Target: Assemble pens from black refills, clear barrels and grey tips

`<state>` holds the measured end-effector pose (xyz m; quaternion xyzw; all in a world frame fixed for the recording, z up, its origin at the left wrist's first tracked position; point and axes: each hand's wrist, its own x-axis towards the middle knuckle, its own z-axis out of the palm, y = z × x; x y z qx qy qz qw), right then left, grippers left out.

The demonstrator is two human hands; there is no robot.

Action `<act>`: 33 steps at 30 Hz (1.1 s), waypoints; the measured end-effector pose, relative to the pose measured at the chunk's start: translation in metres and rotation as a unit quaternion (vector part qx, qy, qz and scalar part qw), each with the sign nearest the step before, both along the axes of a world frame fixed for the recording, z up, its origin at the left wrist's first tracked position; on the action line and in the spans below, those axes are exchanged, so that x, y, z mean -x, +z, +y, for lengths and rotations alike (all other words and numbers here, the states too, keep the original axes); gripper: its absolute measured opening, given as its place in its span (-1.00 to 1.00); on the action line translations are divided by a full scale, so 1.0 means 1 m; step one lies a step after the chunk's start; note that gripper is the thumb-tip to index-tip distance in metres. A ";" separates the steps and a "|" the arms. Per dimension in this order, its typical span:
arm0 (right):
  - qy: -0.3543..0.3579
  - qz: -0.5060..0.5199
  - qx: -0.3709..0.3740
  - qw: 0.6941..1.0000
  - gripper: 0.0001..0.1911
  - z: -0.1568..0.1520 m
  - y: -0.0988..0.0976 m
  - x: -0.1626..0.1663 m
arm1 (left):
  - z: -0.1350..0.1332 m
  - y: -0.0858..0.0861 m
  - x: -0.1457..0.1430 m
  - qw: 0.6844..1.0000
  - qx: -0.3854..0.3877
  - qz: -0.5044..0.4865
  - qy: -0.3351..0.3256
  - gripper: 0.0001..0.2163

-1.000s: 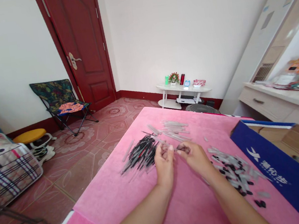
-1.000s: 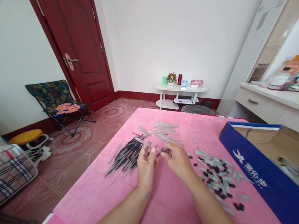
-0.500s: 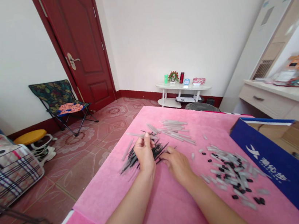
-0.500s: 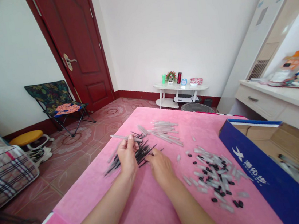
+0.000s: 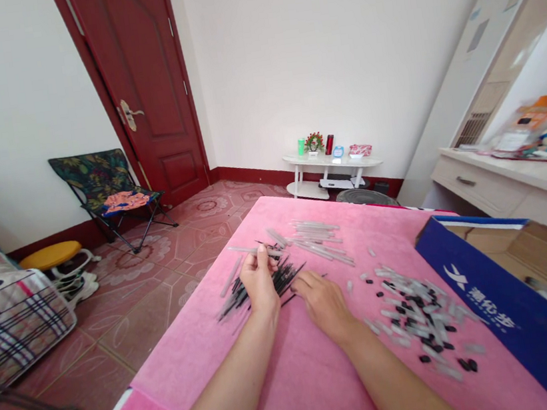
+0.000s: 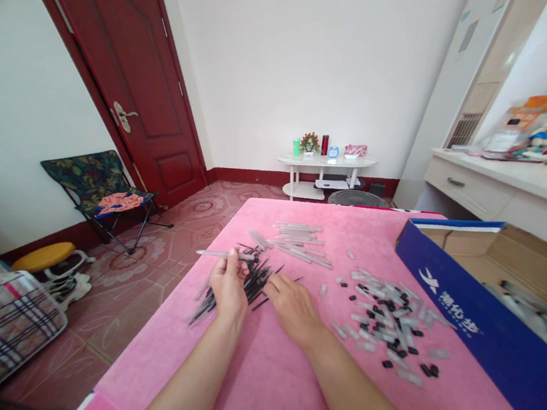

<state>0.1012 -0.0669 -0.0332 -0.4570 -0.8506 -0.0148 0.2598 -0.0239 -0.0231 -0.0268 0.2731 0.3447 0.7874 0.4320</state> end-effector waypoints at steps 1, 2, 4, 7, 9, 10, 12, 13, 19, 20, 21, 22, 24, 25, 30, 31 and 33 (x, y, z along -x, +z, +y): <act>-0.005 0.044 -0.014 0.999 -0.77 0.000 0.002 -0.003 | 0.000 0.001 0.000 1.000 0.001 -0.011 -0.003 -0.73; -0.016 0.100 -0.033 0.994 -0.79 -0.001 0.006 -0.006 | -0.001 0.002 0.000 1.000 0.001 -0.026 -0.009 -0.73; -0.058 0.241 -0.075 0.966 -0.84 -0.003 0.016 -0.013 | -0.003 0.004 -0.003 0.997 0.002 -0.066 -0.034 -0.75; -0.112 0.458 -0.101 0.876 -0.75 -0.008 0.039 -0.021 | -0.008 0.004 -0.013 0.982 0.013 -0.151 -0.108 -0.80; -0.112 0.550 -0.104 0.821 -0.70 -0.012 0.055 -0.024 | -0.012 0.002 -0.022 0.964 0.033 -0.213 -0.158 -0.83; -0.107 0.578 -0.107 0.802 -0.70 -0.013 0.062 -0.025 | -0.014 0.001 -0.026 0.953 0.043 -0.242 -0.176 -0.86; -0.101 0.611 -0.114 0.777 -0.72 -0.015 0.072 -0.028 | -0.018 0.000 -0.033 0.935 0.056 -0.290 -0.196 -0.92; -0.101 0.620 -0.114 0.770 -0.72 -0.015 0.074 -0.029 | -0.019 0.000 -0.036 0.928 0.058 -0.308 -0.200 -0.95; -0.102 0.621 -0.100 0.771 -0.72 -0.014 0.072 -0.030 | -0.026 0.005 -0.043 0.913 0.069 -0.344 -0.210 -0.93; -0.101 0.620 -0.097 0.772 -0.72 -0.014 0.070 -0.029 | -0.027 0.006 -0.044 0.912 0.070 -0.345 -0.213 -0.94; -0.099 0.619 -0.094 0.774 -0.73 -0.014 0.069 -0.027 | -0.028 0.007 -0.045 0.911 0.071 -0.345 -0.216 -0.94; -0.096 0.618 -0.090 0.775 -0.74 -0.014 0.068 -0.026 | -0.029 0.007 -0.045 0.910 0.074 -0.345 -0.217 -0.94; -0.087 0.616 -0.079 0.779 -0.74 -0.014 0.067 -0.026 | -0.030 0.007 -0.047 0.910 0.082 -0.346 -0.212 -0.93; -0.080 0.616 -0.071 0.780 -0.74 -0.013 0.067 -0.026 | -0.030 0.006 -0.047 0.909 0.088 -0.348 -0.209 -0.92; -0.073 0.615 -0.029 0.785 -0.76 -0.012 0.069 -0.034 | -0.030 0.001 -0.047 0.905 0.106 -0.351 -0.217 -0.91; -0.079 0.614 -0.027 0.785 -0.76 -0.012 0.068 -0.035 | -0.031 -0.001 -0.048 0.906 0.104 -0.344 -0.224 -0.92; -0.089 0.615 -0.025 0.783 -0.75 -0.012 0.067 -0.036 | -0.032 -0.004 -0.049 0.908 0.098 -0.325 -0.244 -0.94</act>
